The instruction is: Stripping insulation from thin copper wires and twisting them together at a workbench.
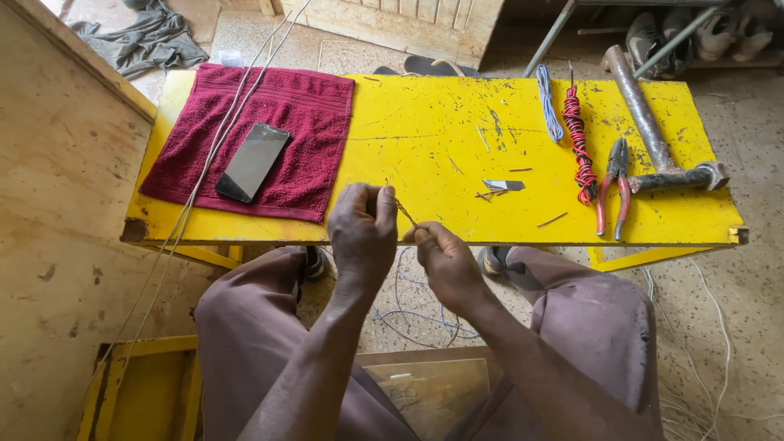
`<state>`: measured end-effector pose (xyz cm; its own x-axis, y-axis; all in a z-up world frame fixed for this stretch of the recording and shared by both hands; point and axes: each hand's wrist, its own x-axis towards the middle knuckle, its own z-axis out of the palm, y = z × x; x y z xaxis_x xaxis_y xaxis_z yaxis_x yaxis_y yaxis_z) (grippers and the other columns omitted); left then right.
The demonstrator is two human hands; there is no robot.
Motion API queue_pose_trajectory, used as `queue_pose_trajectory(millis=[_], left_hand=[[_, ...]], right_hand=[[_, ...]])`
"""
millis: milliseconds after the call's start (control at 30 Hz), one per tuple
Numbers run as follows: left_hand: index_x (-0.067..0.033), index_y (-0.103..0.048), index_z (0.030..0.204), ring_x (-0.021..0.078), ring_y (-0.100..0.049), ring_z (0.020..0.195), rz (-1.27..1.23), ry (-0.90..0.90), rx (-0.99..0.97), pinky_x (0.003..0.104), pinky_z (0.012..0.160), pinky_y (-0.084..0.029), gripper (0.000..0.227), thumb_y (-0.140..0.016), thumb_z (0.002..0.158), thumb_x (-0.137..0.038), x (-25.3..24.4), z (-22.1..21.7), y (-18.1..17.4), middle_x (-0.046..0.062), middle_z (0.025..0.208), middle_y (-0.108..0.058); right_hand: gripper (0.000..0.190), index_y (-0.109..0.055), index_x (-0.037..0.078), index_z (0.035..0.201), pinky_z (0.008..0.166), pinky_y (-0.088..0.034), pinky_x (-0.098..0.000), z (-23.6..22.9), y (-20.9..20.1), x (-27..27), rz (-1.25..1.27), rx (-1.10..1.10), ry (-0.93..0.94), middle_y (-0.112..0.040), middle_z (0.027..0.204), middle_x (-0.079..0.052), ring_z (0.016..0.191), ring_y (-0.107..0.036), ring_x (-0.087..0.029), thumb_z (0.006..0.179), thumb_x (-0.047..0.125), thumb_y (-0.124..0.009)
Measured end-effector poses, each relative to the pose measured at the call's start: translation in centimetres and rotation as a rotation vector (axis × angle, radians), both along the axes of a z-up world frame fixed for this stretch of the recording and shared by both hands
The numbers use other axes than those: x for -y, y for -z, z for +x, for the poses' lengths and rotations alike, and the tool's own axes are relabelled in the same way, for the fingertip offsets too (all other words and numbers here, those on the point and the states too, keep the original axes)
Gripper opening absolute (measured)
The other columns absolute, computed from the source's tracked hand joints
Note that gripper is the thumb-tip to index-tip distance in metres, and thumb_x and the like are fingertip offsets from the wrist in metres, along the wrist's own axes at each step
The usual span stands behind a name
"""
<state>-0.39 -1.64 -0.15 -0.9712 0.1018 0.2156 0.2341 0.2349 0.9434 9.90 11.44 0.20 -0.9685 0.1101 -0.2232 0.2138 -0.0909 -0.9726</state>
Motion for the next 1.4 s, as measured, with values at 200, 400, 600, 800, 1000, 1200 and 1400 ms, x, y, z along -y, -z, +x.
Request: queue_pose_trajectory(millis=[200, 400, 600, 800, 1000, 1200, 1400], left_hand=[[0.0012, -0.074, 0.105, 0.0131, -0.064, 0.069, 0.495, 0.384, 0.258, 0.031, 0.066, -0.065, 0.019, -0.071, 0.106, -0.017, 0.6, -1.4, 0.5, 0.008, 0.076, -0.064], [-0.0005, -0.065, 0.141, 0.0286, -0.071, 0.119, 0.957, 1.031, 0.423, 0.044, 0.109, -0.05, 0.039, -0.059, 0.112, -0.026, 1.3, 0.3, -1.6, 0.024, 0.123, -0.076], [0.0007, -0.074, 0.133, 0.0212, -0.072, 0.109, 0.857, 1.043, 0.326, 0.037, 0.105, -0.053, 0.033, -0.065, 0.109, -0.021, 0.8, 0.3, -2.2, 0.017, 0.111, -0.08], [0.006, -0.075, 0.11, 0.0249, -0.076, 0.088, 0.869, 0.87, 0.295, 0.035, 0.084, -0.06, 0.02, -0.073, 0.102, -0.012, 0.7, -0.3, -1.2, 0.023, 0.089, -0.077], [-0.0026, -0.073, 0.094, 0.0139, -0.07, 0.068, 0.484, 0.443, 0.188, 0.024, 0.057, -0.06, 0.023, -0.08, 0.101, -0.024, 0.4, -0.8, -1.4, 0.012, 0.074, -0.074], [-0.0154, -0.067, 0.077, 0.0232, -0.062, 0.053, -0.061, -0.193, -0.102, 0.037, 0.054, -0.048, 0.027, -0.081, 0.097, -0.027, -0.2, -1.4, -0.6, 0.006, 0.056, -0.059], [0.0005, -0.069, 0.129, 0.0216, -0.078, 0.087, 0.628, 0.565, 0.265, 0.031, 0.078, -0.064, 0.04, -0.052, 0.113, -0.032, 1.9, -1.1, -2.8, 0.022, 0.095, -0.078]], right_hand=[[0.031, -0.067, 0.01, 0.118, 0.036, -0.032, -0.0175, 0.2, 0.9, -3.0, -0.503, 0.005, -0.107, -0.03, 0.056, 0.01, 0.041, -0.027, -0.003, 0.116, 0.032, -0.045], [0.035, -0.066, 0.0, 0.125, 0.039, -0.044, -0.0169, 0.9, 3.0, -4.5, -0.994, -0.025, -0.4, -0.034, 0.059, 0.009, 0.048, -0.034, -0.001, 0.115, 0.024, -0.043], [0.032, -0.059, -0.001, 0.113, 0.039, -0.048, -0.0213, 1.3, 3.2, -4.6, -1.188, -0.029, -0.56, -0.04, 0.058, 0.006, 0.047, -0.038, -0.003, 0.115, 0.025, -0.039], [0.036, -0.067, -0.001, 0.114, 0.062, -0.067, -0.0361, 0.9, 2.4, -4.1, -0.855, -0.059, -0.55, -0.06, 0.068, -0.005, 0.062, -0.066, -0.013, 0.113, 0.031, -0.051], [0.036, -0.071, -0.002, 0.112, 0.071, -0.061, -0.0378, 0.7, 1.8, -1.5, -0.125, -0.218, -0.288, -0.065, 0.07, -0.006, 0.066, -0.064, -0.015, 0.115, 0.027, -0.05], [0.023, -0.07, 0.015, 0.109, 0.064, -0.065, -0.0339, 0.7, 4.0, 2.4, 1.195, -0.56, 0.156, -0.07, 0.081, -0.003, 0.068, -0.075, -0.02, 0.114, 0.026, -0.051], [0.039, -0.07, 0.012, 0.109, 0.044, -0.047, -0.0187, 0.9, 0.6, -0.5, -0.306, -0.239, -0.123, -0.047, 0.055, 0.006, 0.045, -0.045, -0.005, 0.117, 0.037, -0.042]])
